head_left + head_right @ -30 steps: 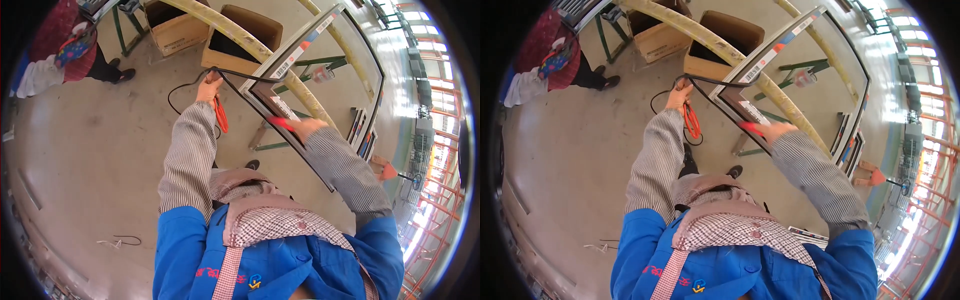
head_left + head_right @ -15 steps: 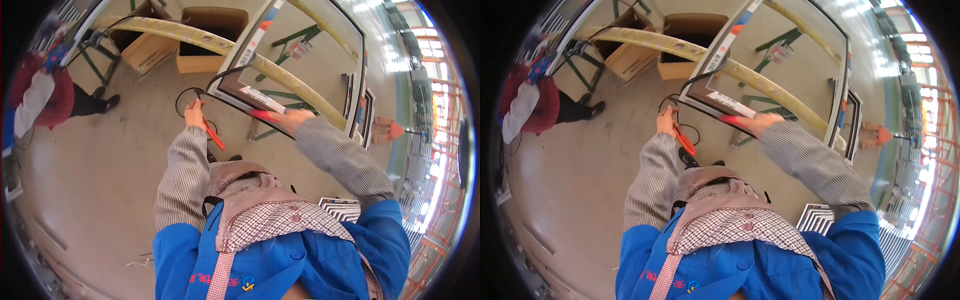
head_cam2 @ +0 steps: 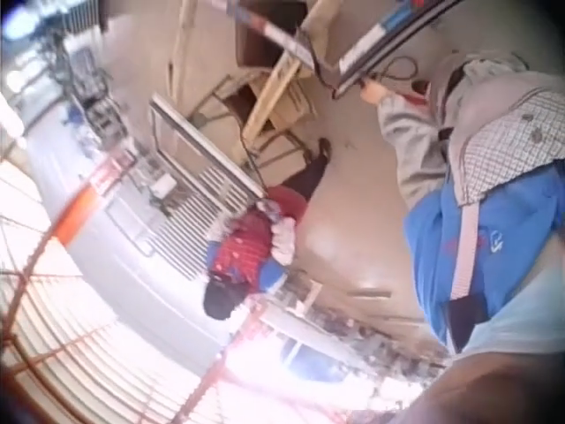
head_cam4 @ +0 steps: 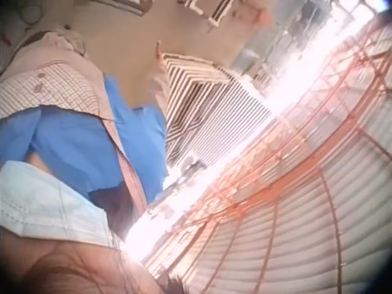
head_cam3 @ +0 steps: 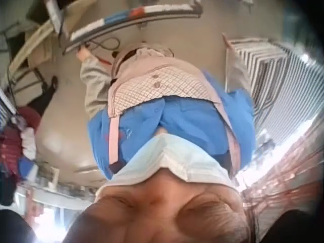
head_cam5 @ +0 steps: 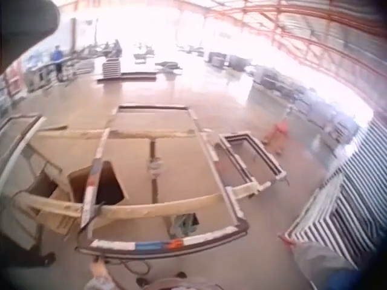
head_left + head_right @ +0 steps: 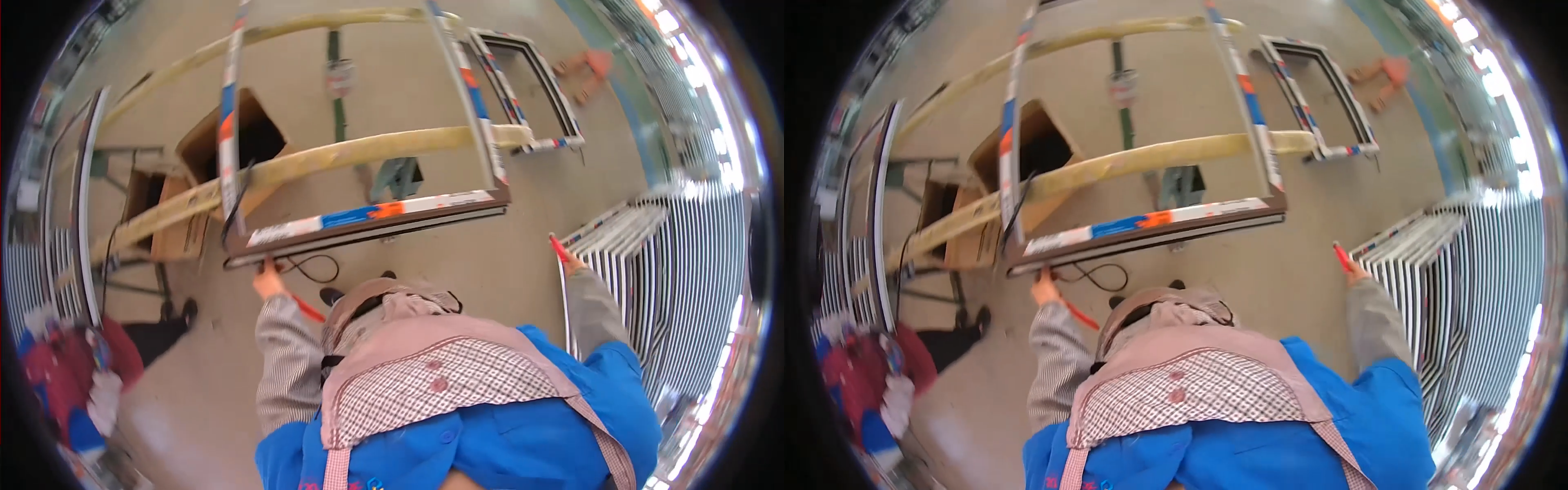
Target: Applying a rubber gasket to a metal window frame and cutting it to size.
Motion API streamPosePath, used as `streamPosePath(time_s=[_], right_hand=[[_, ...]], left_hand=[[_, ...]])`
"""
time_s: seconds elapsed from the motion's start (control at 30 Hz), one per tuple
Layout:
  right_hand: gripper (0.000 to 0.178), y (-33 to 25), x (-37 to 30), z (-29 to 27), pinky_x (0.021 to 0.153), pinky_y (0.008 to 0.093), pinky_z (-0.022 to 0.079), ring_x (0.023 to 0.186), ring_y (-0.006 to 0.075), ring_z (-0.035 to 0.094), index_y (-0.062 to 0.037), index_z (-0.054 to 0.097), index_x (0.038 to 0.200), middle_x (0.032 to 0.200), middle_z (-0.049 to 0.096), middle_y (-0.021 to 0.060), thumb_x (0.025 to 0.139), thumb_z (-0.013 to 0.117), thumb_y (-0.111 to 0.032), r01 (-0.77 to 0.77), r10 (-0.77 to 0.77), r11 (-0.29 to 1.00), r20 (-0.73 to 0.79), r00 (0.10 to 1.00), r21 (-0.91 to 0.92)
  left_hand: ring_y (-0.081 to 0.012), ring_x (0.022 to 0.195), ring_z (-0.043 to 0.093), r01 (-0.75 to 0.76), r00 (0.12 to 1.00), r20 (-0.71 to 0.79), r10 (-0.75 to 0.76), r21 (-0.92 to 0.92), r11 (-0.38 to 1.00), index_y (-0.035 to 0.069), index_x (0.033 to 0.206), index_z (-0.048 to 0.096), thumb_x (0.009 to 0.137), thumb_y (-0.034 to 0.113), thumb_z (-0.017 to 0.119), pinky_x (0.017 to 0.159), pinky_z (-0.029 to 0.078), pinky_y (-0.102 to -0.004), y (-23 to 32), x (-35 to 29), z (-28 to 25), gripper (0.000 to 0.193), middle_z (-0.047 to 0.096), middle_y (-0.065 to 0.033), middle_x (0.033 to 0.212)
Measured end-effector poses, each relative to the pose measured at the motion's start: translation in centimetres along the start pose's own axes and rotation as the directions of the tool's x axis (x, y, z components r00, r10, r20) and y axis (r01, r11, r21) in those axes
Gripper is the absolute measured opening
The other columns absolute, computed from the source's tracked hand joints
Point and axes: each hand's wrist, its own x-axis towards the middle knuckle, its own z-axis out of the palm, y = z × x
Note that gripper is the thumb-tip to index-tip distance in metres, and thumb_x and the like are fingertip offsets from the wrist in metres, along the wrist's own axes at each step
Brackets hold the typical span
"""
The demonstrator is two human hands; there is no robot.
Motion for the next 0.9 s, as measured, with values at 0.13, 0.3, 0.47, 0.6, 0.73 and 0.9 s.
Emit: streamPosePath(time_s=[0.13,0.3,0.47,0.6,0.73,0.9], right_hand=[[0.031,-13.8,-12.2,13.7,0.078,0.0234,0.044,0.085,0.0118,0.057,-0.0121,0.057,0.111,0.095,0.062,0.0012,0.080,0.058,-0.013,-0.018,0.021,0.998,-0.048,0.999,0.060],[0.040,-23.1,-18.5,16.6,0.081,0.0319,0.045,0.092,0.0263,0.058,-0.0094,0.052,0.114,0.098,0.060,0.0148,0.076,0.060,-0.020,-0.392,0.397,0.918,0.122,0.910,-0.063],[0.034,-20.7,-16.9,21.0,0.060,0.0313,0.048,0.063,0.0201,0.060,-0.0130,0.052,0.112,0.071,0.062,0.0089,0.079,0.056,-0.019,-0.218,0.230,0.967,-0.084,0.970,0.131],[0.025,-26.8,-10.8,18.9,0.040,0.0276,0.039,0.046,0.0127,0.050,-0.0018,0.053,0.090,0.058,0.055,0.0051,0.079,0.058,-0.023,-0.412,0.433,0.726,0.099,0.896,0.551],[0.028,-30.8,-4.2,18.5,0.037,0.0269,0.040,0.045,0.0149,0.052,-0.0027,0.049,0.095,0.071,0.060,0.0070,0.080,0.059,-0.024,-0.305,0.460,0.370,0.111,0.881,0.878],[0.030,-36.8,0.5,17.9,0.035,0.0240,0.038,0.045,0.0137,0.053,-0.0023,0.048,0.101,0.083,0.063,0.0092,0.079,0.061,-0.018,-0.166,0.461,0.185,0.064,0.885,0.969]], left_hand=[[-0.0156,0.047,0.046,-0.052,0.997,-0.060,0.057,0.083,0.995,-0.002,0.071,0.057,0.080,0.019,0.053,0.045,0.036,-0.0296,-0.2,1.6,-4.6,0.023,0.058,-0.0084,0.062],[-0.0112,0.038,0.035,0.142,0.990,-0.025,-0.139,0.194,0.971,0.001,0.072,0.056,0.081,0.019,0.050,0.036,0.027,-0.0286,2.8,-1.3,-1.4,0.021,0.052,-0.0047,0.057],[-0.0105,0.037,0.031,0.210,0.976,0.015,-0.215,0.172,0.962,0.002,0.075,0.057,0.082,0.021,0.049,0.034,0.026,-0.0267,3.0,-1.8,-0.3,0.022,0.049,-0.0020,0.058],[-0.0096,0.041,0.033,0.244,0.966,0.052,-0.252,0.128,0.961,0.003,0.081,0.058,0.084,0.027,0.049,0.035,0.029,-0.0265,2.8,-1.3,-1.8,0.026,0.050,-0.0014,0.064],[-0.0096,0.041,0.033,0.182,0.977,0.086,-0.196,0.153,0.971,0.004,0.085,0.058,0.084,0.029,0.048,0.036,0.030,-0.0267,2.9,-1.1,-2.5,0.027,0.050,-0.0023,0.066],[-0.0094,0.038,0.032,0.046,0.998,0.041,-0.057,0.234,0.971,0.006,0.090,0.058,0.083,0.032,0.049,0.033,0.030,-0.0265,4.6,0.7,-8.7,0.029,0.050,-0.0030,0.067]])
